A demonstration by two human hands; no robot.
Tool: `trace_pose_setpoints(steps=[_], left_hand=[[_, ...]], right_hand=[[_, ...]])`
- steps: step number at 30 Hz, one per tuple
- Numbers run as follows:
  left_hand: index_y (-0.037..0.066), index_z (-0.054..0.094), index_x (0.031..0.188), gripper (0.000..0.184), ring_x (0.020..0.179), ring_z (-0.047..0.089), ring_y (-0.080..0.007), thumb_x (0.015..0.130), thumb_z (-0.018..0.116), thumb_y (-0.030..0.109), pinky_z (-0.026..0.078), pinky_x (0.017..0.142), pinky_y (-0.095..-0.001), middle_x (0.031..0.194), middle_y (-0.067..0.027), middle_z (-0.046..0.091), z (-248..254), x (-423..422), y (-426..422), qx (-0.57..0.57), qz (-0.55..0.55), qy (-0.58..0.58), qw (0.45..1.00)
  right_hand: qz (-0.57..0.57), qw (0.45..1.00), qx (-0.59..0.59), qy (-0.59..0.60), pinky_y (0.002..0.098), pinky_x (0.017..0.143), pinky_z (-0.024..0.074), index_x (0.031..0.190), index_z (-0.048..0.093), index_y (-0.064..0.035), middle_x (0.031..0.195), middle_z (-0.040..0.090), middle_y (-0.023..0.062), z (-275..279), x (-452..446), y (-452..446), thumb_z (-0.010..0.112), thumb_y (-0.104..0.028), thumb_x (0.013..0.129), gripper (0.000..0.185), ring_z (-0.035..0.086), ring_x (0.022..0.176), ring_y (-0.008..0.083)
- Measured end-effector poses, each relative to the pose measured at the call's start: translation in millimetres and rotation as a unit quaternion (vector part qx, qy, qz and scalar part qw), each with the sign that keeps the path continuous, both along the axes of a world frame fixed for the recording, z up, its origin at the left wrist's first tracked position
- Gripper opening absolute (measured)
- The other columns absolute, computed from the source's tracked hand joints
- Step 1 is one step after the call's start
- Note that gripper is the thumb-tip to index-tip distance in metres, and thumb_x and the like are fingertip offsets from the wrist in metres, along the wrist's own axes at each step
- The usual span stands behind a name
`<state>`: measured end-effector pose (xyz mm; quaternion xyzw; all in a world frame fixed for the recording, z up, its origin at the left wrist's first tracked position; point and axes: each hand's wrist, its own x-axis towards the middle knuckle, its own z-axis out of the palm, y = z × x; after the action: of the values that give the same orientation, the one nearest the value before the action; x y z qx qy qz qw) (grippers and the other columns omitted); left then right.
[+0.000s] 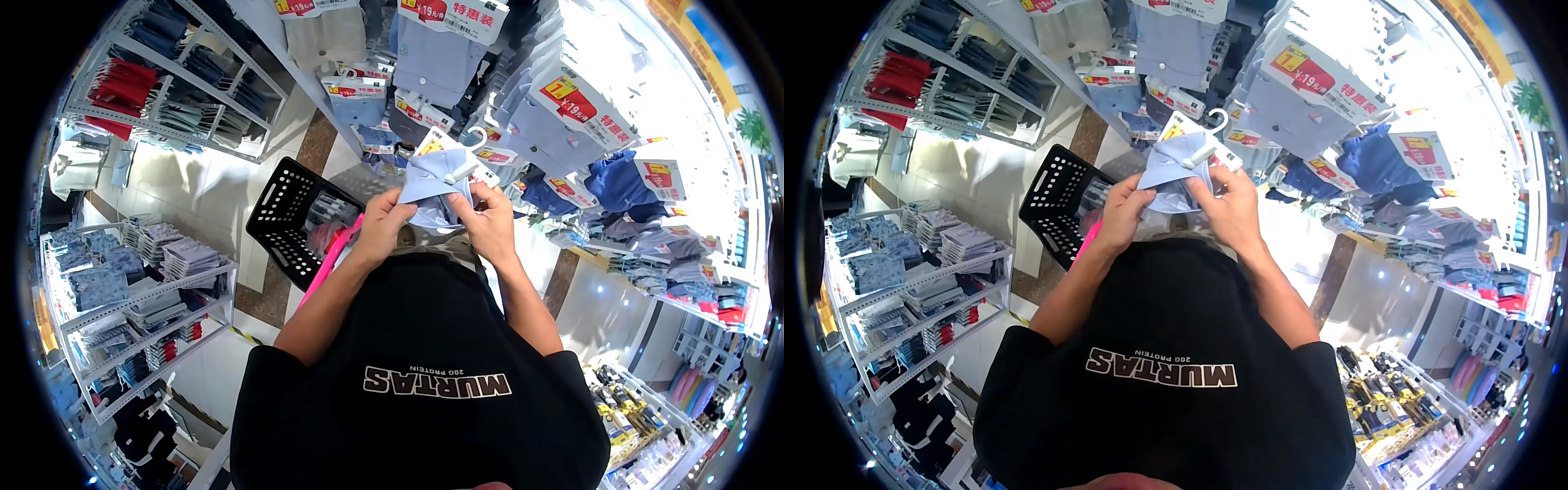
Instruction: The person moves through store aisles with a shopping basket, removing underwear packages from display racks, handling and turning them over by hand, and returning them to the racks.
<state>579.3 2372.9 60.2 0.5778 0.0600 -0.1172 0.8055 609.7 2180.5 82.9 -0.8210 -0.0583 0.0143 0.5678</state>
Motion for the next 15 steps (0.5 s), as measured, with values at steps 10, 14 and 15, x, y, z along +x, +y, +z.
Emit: trace_pose_setpoints(steps=[10, 14, 15], left_hand=[[0.000, 0.049, 0.130, 0.047, 0.117, 0.052, -0.0171, 0.092, 0.061, 0.024, 0.037, 0.103, -0.0383, 0.131, -0.0078, 0.055, -30, 19, 31, -0.036, 0.140, -0.022, 0.989], [0.000, 0.051, 0.129, 0.051, 0.117, 0.054, -0.0178, 0.087, 0.072, 0.021, 0.039, 0.102, -0.0364, 0.128, -0.0118, 0.058, -5, 29, 39, 0.129, 0.091, -0.173, 0.972], [-0.001, 0.053, 0.126, 0.048, 0.113, 0.056, -0.0168, 0.087, 0.072, 0.020, 0.042, 0.099, -0.0349, 0.124, -0.0114, 0.060, 1, 33, 44, 0.125, 0.056, -0.153, 0.979]], right_hand=[[0.067, 0.988, -0.044, -0.131, 0.0347, 0.078, 0.0490, 0.099, 0.073, -0.0068, 0.098, 0.068, 0.0158, 22, 8, 7, 0.073, -0.013, 0.084, 0.016, 0.063, 0.090, 0.0284], [0.134, 0.986, -0.013, -0.102, 0.0277, 0.070, 0.0460, 0.095, 0.074, -0.0051, 0.086, 0.067, 0.0082, 36, 16, 21, 0.071, -0.003, 0.082, 0.014, 0.059, 0.078, 0.0139], [0.147, 0.984, -0.005, -0.097, 0.0277, 0.070, 0.0462, 0.095, 0.074, -0.0051, 0.085, 0.066, 0.0074, 37, 19, 24, 0.070, -0.001, 0.081, 0.015, 0.059, 0.077, 0.0139]])
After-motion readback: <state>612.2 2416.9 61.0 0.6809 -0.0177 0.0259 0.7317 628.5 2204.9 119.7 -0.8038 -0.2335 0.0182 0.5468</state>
